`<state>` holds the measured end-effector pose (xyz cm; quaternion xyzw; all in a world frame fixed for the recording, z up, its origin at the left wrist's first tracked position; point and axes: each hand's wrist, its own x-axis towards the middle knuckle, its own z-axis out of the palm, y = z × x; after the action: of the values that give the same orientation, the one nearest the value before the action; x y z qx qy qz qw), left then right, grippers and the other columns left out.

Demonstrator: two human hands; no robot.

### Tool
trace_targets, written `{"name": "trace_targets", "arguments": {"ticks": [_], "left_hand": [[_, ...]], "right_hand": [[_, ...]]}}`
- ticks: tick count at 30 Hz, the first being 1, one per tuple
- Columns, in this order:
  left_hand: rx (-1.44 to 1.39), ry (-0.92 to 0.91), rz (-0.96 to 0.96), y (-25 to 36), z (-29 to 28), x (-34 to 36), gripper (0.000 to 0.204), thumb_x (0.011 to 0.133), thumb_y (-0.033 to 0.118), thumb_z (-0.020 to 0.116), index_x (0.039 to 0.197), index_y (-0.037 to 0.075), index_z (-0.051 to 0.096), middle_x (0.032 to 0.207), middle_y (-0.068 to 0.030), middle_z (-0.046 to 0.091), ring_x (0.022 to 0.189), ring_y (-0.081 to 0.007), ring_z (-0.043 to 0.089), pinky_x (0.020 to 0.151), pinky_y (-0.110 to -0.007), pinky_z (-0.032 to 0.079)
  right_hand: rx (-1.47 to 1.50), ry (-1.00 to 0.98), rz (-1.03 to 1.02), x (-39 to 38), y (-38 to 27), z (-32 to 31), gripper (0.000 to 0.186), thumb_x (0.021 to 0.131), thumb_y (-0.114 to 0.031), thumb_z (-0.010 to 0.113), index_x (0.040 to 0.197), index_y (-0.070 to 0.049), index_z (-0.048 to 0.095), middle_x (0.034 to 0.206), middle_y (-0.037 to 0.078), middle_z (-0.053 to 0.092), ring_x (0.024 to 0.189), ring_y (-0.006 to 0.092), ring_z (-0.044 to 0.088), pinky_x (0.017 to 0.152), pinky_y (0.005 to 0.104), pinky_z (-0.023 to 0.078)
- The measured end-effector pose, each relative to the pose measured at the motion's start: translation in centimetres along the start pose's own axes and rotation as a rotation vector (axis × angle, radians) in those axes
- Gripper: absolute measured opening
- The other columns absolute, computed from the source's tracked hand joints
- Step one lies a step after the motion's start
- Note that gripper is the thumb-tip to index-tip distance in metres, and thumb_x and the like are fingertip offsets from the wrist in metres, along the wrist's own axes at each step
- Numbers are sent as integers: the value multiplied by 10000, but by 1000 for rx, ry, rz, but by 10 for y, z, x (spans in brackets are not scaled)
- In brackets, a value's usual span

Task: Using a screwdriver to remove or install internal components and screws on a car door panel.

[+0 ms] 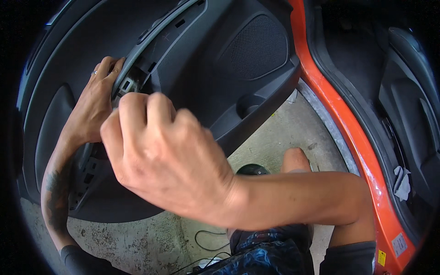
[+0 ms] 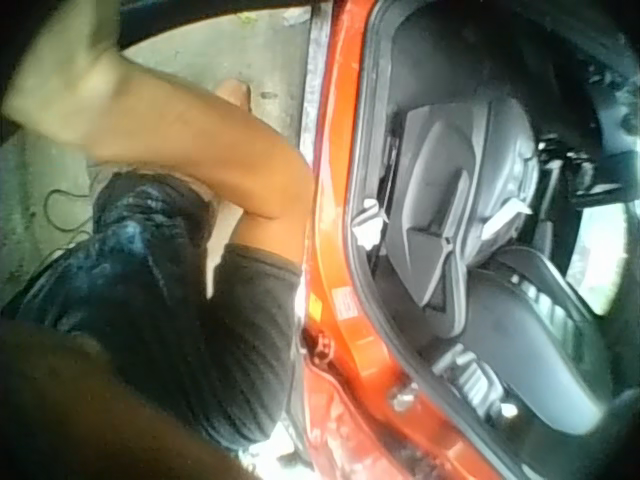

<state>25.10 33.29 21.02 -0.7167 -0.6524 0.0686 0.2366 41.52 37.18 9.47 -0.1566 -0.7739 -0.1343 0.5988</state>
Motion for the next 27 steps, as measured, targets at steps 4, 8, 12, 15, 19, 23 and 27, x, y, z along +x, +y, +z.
{"name": "trace_targets", "arguments": {"ticks": [4, 8, 12, 15, 19, 23, 27], "left_hand": [[2, -17, 20, 0, -3, 0, 802, 561, 160, 711, 1248, -182, 477, 1131, -236, 502, 1074, -365, 518, 977, -391, 451], [28, -1, 62, -3, 0, -1, 840, 532, 162, 715, 1254, -191, 472, 1143, -242, 498, 1082, -360, 517, 976, -380, 458], [71, 24, 56, -4, 4, -4, 853, 525, 171, 705, 1256, -202, 473, 1163, -255, 494, 1092, -367, 518, 988, -380, 464], [106, 34, 48, -4, 4, -2, 863, 517, 180, 711, 1258, -194, 476, 1168, -254, 496, 1090, -367, 518, 1001, -371, 462], [76, -14, 76, -4, 0, 1, 864, 517, 189, 713, 1260, -185, 478, 1169, -251, 500, 1086, -367, 518, 1007, -375, 459], [72, -35, 60, -3, -3, -2, 866, 518, 186, 721, 1265, -178, 476, 1174, -250, 502, 1088, -371, 518, 1025, -380, 446], [51, -36, 12, 0, -2, 0, 864, 526, 177, 721, 1272, -178, 469, 1163, -249, 503, 1108, -373, 511, 1031, -379, 439]], "right_hand": [[-39, 72, -65, 2, 13, -1, 146, 737, -93, 635, 693, 42, 599, 613, 82, 514, 558, 108, 484, 388, 199, 359], [-98, -96, 95, 1, 15, -13, 154, 710, -92, 635, 693, 59, 614, 482, 21, 475, 419, 74, 463, 344, 210, 334], [-102, -284, 174, 2, 13, -21, 166, 743, -116, 625, 724, 49, 620, 441, -13, 469, 384, 70, 495, 320, 231, 356], [-146, -334, 215, 4, 14, -20, 177, 803, -152, 625, 769, 22, 615, 476, 1, 518, 393, 77, 513, 322, 237, 379], [-88, -175, 144, 7, 17, -12, 137, 815, -137, 632, 796, -3, 615, 518, 32, 525, 418, 78, 519, 337, 213, 395], [-40, -82, 23, 10, 18, -6, 125, 768, -80, 660, 773, 25, 592, 566, 86, 536, 457, 79, 521, 332, 210, 402], [-111, -174, 2, 5, 18, -10, 83, 770, -52, 634, 763, -28, 555, 553, 35, 473, 445, 79, 505, 330, 224, 400]]}}
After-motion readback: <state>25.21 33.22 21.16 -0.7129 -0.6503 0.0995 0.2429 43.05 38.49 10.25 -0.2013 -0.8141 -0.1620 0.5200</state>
